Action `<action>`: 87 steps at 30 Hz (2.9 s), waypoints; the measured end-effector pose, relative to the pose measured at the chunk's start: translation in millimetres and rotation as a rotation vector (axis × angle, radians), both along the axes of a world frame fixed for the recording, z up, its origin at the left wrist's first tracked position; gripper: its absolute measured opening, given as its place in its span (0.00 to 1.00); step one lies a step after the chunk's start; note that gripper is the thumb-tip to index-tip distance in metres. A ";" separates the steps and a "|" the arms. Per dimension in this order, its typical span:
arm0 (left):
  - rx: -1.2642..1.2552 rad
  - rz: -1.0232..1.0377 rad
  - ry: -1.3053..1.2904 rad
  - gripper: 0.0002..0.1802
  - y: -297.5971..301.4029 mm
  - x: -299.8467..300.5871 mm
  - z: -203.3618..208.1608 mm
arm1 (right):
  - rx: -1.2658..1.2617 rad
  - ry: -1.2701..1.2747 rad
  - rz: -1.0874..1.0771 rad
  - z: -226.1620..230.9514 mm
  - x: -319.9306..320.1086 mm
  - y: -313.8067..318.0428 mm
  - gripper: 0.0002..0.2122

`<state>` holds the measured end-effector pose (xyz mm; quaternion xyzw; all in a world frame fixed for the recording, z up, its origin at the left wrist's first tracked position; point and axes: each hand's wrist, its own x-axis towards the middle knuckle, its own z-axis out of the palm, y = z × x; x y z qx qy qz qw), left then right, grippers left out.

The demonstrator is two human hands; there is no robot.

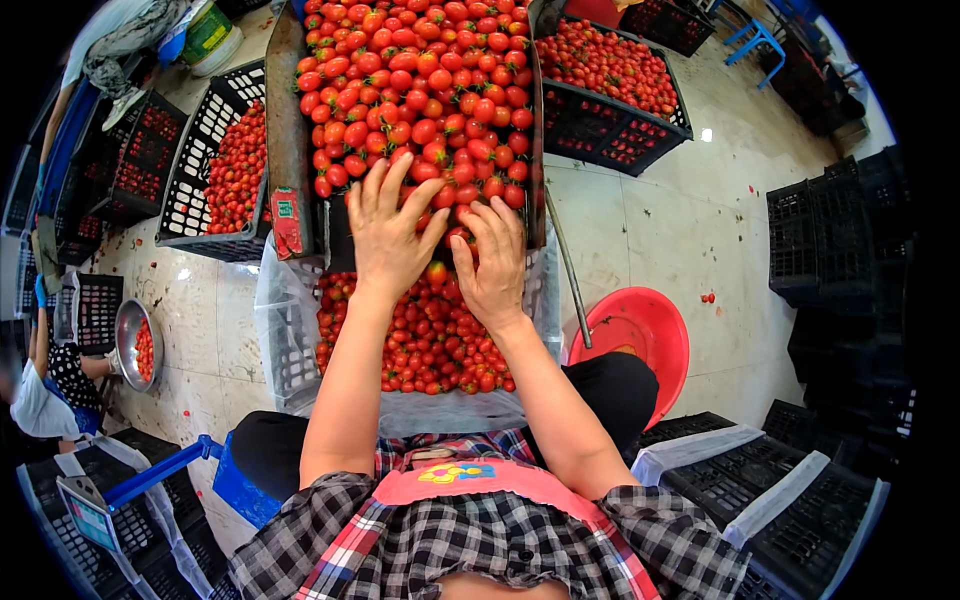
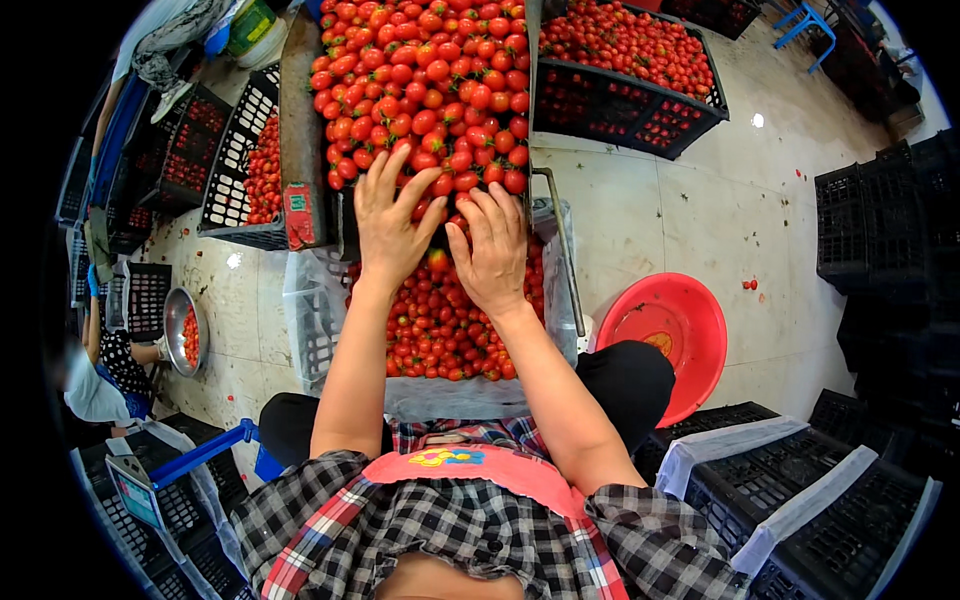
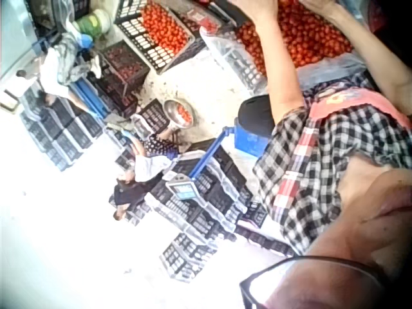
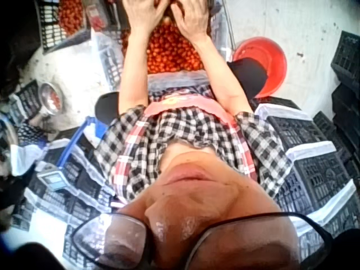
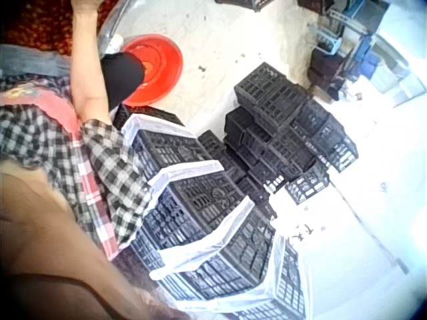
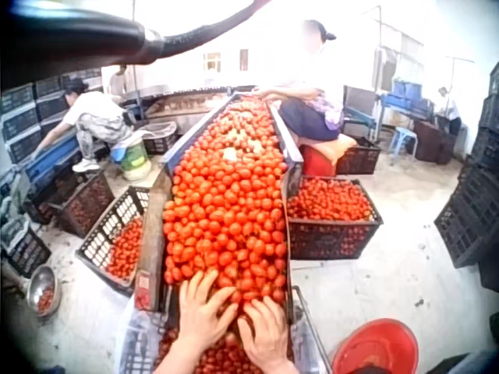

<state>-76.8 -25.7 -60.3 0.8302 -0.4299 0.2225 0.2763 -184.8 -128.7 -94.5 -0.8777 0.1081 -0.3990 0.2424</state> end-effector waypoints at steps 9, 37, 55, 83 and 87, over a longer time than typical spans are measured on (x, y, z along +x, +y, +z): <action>-0.417 0.129 0.354 0.19 47.5 -7.9 -34.2 | 0.060 -0.072 -0.150 7.6 6.9 8.1 0.12; -0.170 0.179 0.137 0.30 43.4 -9.3 -2.7 | -0.031 0.078 0.075 9.0 1.7 10.0 0.14; -0.070 0.088 0.185 0.16 55.9 -19.5 0.9 | 0.010 -0.004 -0.139 15.1 7.1 8.9 0.16; -0.734 0.086 0.740 0.26 38.3 61.3 83.8 | -0.062 0.004 -0.127 7.5 3.8 9.8 0.18; 0.190 0.304 0.113 0.36 -4.9 18.2 13.5 | -0.057 0.114 -0.174 9.8 6.8 4.6 0.21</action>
